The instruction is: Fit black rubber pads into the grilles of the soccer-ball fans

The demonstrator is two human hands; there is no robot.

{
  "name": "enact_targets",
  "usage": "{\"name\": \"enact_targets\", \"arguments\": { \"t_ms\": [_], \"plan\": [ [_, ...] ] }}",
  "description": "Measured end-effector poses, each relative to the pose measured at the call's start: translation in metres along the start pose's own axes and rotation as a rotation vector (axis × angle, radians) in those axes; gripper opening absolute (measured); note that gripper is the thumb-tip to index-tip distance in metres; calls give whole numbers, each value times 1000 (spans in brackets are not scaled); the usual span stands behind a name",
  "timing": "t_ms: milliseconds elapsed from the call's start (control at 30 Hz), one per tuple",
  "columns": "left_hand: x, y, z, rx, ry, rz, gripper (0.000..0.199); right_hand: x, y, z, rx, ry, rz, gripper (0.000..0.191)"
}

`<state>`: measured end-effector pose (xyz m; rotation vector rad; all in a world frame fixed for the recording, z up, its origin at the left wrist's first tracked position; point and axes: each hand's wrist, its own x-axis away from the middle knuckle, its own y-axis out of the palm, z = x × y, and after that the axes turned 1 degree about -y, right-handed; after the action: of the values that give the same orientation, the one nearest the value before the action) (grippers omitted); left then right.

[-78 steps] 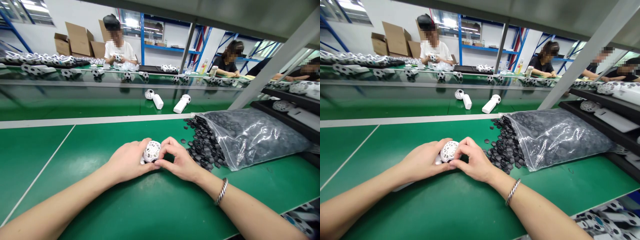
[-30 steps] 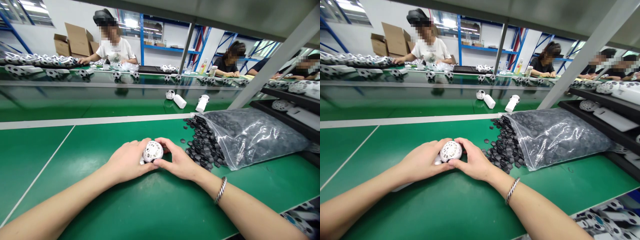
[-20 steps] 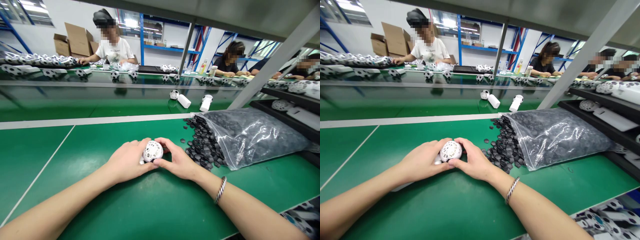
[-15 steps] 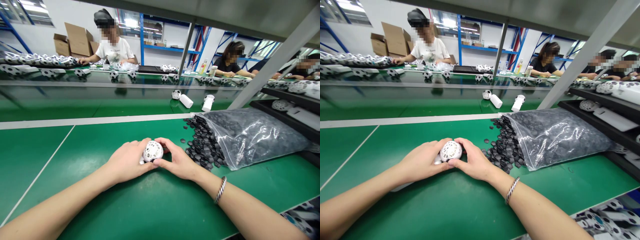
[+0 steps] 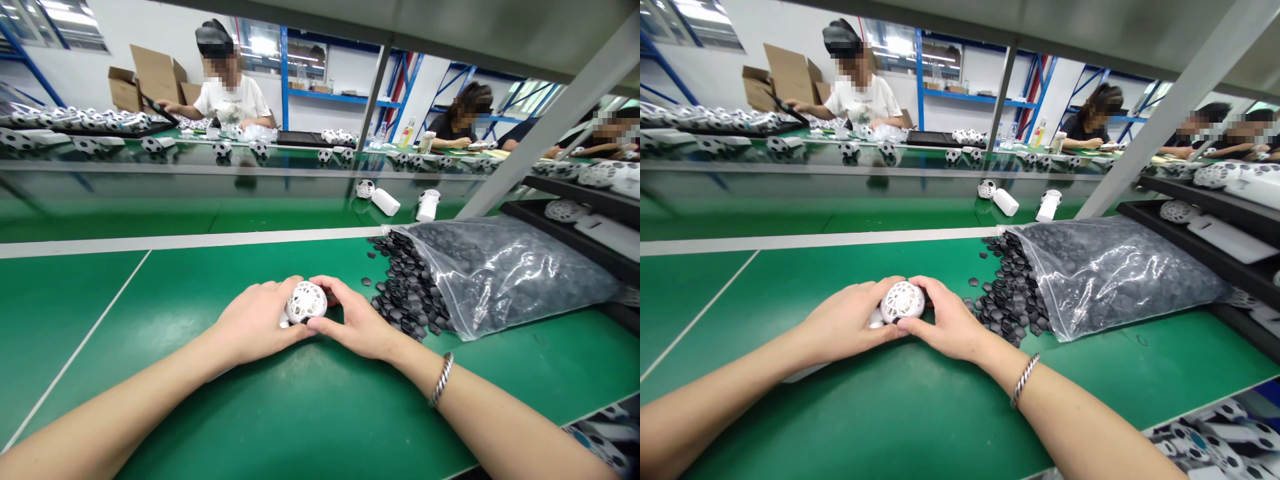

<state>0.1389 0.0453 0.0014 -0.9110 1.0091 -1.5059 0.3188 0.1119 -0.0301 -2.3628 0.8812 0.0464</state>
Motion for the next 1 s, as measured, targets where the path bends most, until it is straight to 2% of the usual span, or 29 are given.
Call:
{"name": "enact_targets", "arguments": {
  "t_ms": [1000],
  "plan": [
    [0, 2, 0, -29, -18, -6, 46, 0, 1, -2, 15, -9, 27, 50]
  ]
}}
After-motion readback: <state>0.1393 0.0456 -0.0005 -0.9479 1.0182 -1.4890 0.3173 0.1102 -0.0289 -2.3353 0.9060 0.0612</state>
